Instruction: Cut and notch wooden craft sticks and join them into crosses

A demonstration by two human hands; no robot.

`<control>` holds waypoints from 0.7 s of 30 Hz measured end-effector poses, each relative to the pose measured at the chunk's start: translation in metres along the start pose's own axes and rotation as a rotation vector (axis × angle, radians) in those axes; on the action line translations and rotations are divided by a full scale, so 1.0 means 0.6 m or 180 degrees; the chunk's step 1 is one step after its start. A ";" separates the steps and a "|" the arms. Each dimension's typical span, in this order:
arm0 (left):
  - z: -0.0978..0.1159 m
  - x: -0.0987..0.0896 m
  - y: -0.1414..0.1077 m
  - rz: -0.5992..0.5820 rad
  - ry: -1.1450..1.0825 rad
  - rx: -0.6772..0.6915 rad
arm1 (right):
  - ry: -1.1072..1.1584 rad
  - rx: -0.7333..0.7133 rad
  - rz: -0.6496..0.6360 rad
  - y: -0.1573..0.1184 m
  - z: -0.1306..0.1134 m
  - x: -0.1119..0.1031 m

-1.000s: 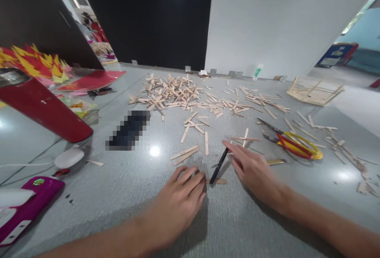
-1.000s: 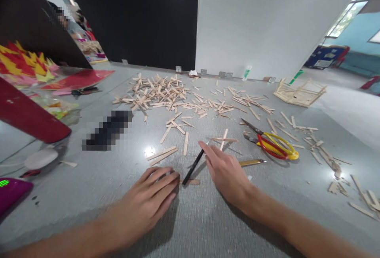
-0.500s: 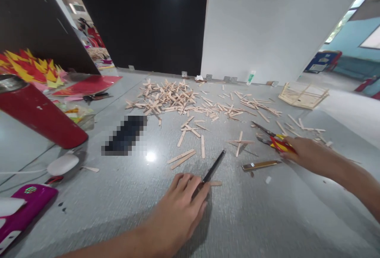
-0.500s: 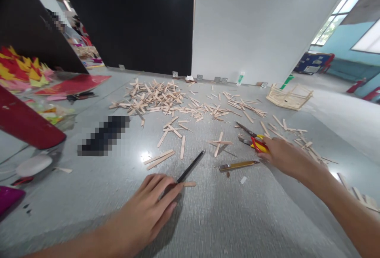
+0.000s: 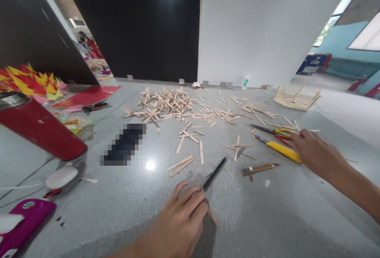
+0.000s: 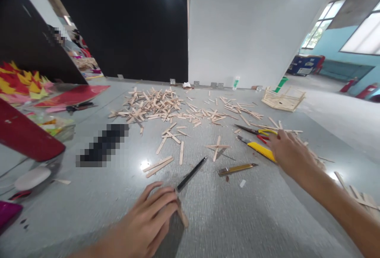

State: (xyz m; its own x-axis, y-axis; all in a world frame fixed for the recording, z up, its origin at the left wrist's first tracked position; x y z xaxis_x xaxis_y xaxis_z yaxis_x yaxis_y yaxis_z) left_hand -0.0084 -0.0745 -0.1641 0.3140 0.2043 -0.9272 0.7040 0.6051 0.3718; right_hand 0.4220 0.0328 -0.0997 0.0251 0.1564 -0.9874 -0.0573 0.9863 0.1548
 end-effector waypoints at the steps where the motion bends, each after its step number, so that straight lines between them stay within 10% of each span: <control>1: 0.001 -0.001 -0.001 0.0017 -0.0047 0.0063 | 0.0032 0.0007 -0.0102 -0.006 -0.004 0.007; 7: 0.005 -0.015 0.005 -0.0299 0.0105 0.0422 | 0.0344 -0.0074 -0.0265 -0.031 -0.023 0.011; 15: -0.004 -0.008 0.008 -0.0571 0.0243 0.0042 | 0.1218 0.0187 0.1264 -0.078 -0.114 -0.118; 21: -0.007 -0.007 0.009 -0.0634 0.0144 -0.0081 | 0.2216 -0.0338 0.0731 -0.119 -0.181 -0.107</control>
State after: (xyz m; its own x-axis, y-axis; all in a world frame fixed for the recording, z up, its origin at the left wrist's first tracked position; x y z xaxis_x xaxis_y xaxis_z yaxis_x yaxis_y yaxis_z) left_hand -0.0088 -0.0689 -0.1586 0.1409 0.1127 -0.9836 0.7329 0.6561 0.1802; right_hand 0.3159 -0.0534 -0.0514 -0.6358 0.2537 -0.7289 -0.0821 0.9168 0.3907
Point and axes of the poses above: each hand's wrist, its own y-axis towards the middle knuckle, its own x-axis out of the palm, z = x × y, the point moved 1 cm from there along y, towards the middle knuckle, and after that the axes turned 12 degrees about y, right-handed, at the moved point
